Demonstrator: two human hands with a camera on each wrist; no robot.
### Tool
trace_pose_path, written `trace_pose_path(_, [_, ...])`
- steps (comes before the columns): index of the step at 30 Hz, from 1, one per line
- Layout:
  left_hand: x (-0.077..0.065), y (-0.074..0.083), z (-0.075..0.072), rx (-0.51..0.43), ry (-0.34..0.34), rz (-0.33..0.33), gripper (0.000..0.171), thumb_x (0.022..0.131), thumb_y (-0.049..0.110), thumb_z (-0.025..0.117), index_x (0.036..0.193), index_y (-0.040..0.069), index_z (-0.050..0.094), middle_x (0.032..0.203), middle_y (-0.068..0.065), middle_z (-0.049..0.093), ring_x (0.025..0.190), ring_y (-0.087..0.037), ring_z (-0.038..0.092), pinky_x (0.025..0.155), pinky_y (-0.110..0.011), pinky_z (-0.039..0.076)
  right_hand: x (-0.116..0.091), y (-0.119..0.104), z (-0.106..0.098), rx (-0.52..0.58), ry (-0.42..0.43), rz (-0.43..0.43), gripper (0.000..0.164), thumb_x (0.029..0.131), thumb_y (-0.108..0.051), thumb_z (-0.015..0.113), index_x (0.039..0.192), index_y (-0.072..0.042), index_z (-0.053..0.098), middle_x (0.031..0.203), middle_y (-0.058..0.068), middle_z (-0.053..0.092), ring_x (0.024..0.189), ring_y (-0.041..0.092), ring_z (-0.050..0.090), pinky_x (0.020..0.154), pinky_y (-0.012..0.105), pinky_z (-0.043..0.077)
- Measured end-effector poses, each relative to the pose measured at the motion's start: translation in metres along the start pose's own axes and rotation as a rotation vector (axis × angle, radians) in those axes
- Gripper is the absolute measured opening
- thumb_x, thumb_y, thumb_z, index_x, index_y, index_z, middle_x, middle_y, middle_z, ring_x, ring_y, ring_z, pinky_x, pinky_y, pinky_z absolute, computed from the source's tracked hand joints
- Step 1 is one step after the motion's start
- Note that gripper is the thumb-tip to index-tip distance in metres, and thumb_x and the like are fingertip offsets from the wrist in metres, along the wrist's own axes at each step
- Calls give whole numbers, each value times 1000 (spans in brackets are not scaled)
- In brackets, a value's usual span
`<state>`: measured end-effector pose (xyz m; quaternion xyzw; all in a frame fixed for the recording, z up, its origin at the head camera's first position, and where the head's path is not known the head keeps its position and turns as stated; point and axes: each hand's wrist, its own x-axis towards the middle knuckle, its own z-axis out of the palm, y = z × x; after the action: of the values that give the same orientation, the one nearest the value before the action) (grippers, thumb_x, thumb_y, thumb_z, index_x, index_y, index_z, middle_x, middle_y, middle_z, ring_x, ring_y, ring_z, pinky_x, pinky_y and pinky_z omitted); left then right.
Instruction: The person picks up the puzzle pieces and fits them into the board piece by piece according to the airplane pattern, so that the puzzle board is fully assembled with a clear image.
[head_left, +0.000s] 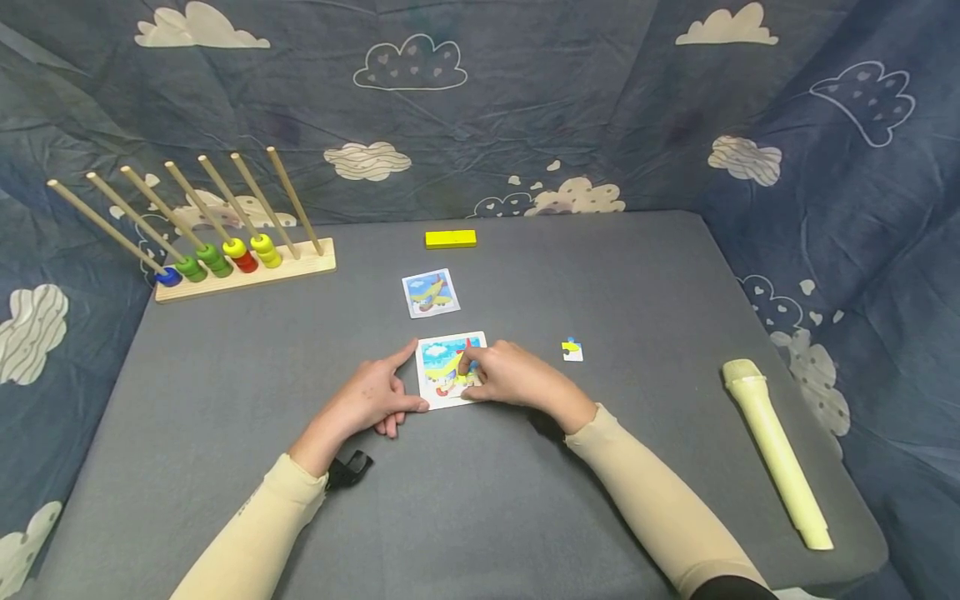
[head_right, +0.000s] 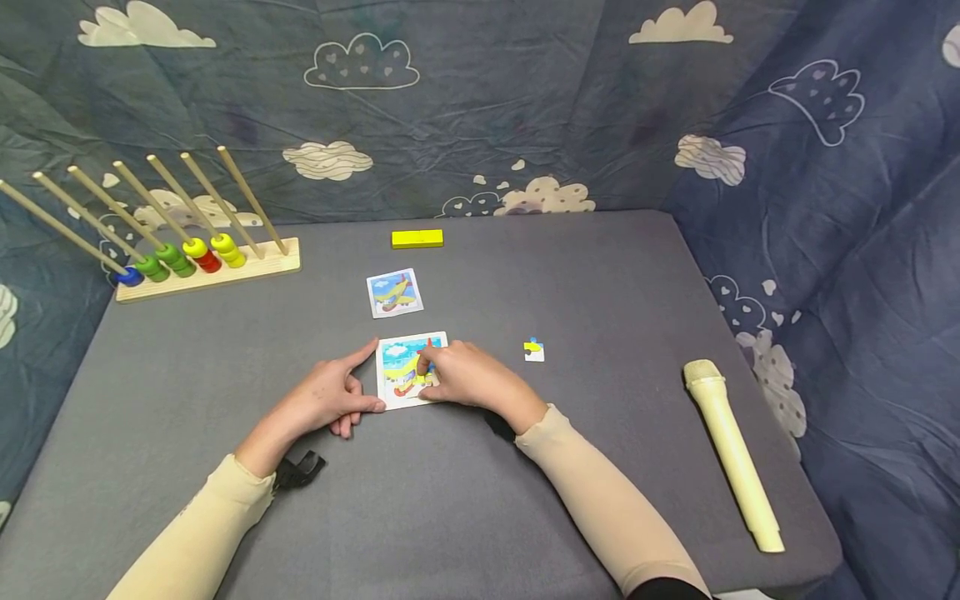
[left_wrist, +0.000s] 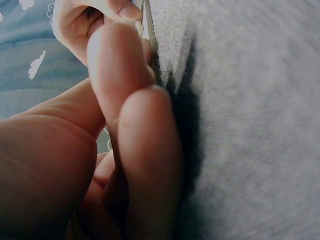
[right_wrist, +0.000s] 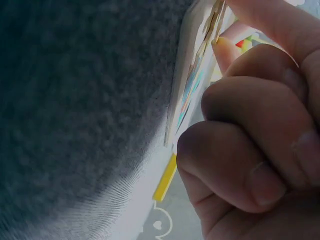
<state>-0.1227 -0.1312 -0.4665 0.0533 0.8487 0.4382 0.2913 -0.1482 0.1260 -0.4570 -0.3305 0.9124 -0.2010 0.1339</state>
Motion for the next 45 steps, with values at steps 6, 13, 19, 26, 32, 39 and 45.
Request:
trace_pose_path(6, [1,-2,1,-1,3,12,109,87,23,89,172,24,21,57,-3,64,39,-11,61,43,-33,56,0,1,2,7,8,5,27,89,-25,87,107,-11,74,62,-8,52,55,1,43,53,18,32])
trace_pose_path(13, [1,-4,-1,-23,-4,39,109,88,22,89,172,23,20,57,-3,64,39,-13,63,43,-35,56,-1,-5,1,19,18,-49,26,93,-27,84,117,-20,79,56,-13,46,52,0,28,51,18,24])
trace_pose_path(19, [1,-2,-1,-16,-4,33,108,88,22,89,172,24,20,57,-3,64,39,-12,62,43,-35,56,-1,-7,2,8,-3,-51,22,93,-27,84,116,-25,83,62,-12,63,51,0,26,50,18,23])
trace_pose_path(26, [1,-1,0,-9,-4,22,108,87,23,89,171,25,21,58,-4,64,39,-13,62,43,-34,56,-2,-2,4,30,-8,-44,20,94,-26,83,114,-25,84,64,-12,64,51,0,27,51,18,23])
trace_pose_path(32, [0,-3,0,-17,2,19,108,88,23,89,171,25,21,58,-5,65,40,-14,63,44,-35,56,-1,-3,6,31,10,-49,19,94,-26,83,113,-26,84,67,-12,68,52,0,29,51,17,25])
trace_pose_path(39, [-1,-4,2,-31,3,30,107,88,22,89,171,24,21,58,-5,65,39,-14,63,43,-35,56,-3,0,2,71,56,-20,13,92,-20,84,105,-21,83,63,-10,61,53,1,33,52,17,27])
trace_pose_path(45, [-2,-4,4,-44,10,29,108,87,22,89,171,26,23,57,-5,64,39,-13,61,43,-35,56,-5,3,0,30,31,4,12,89,-25,88,98,-20,81,60,-11,53,54,0,41,54,16,31])
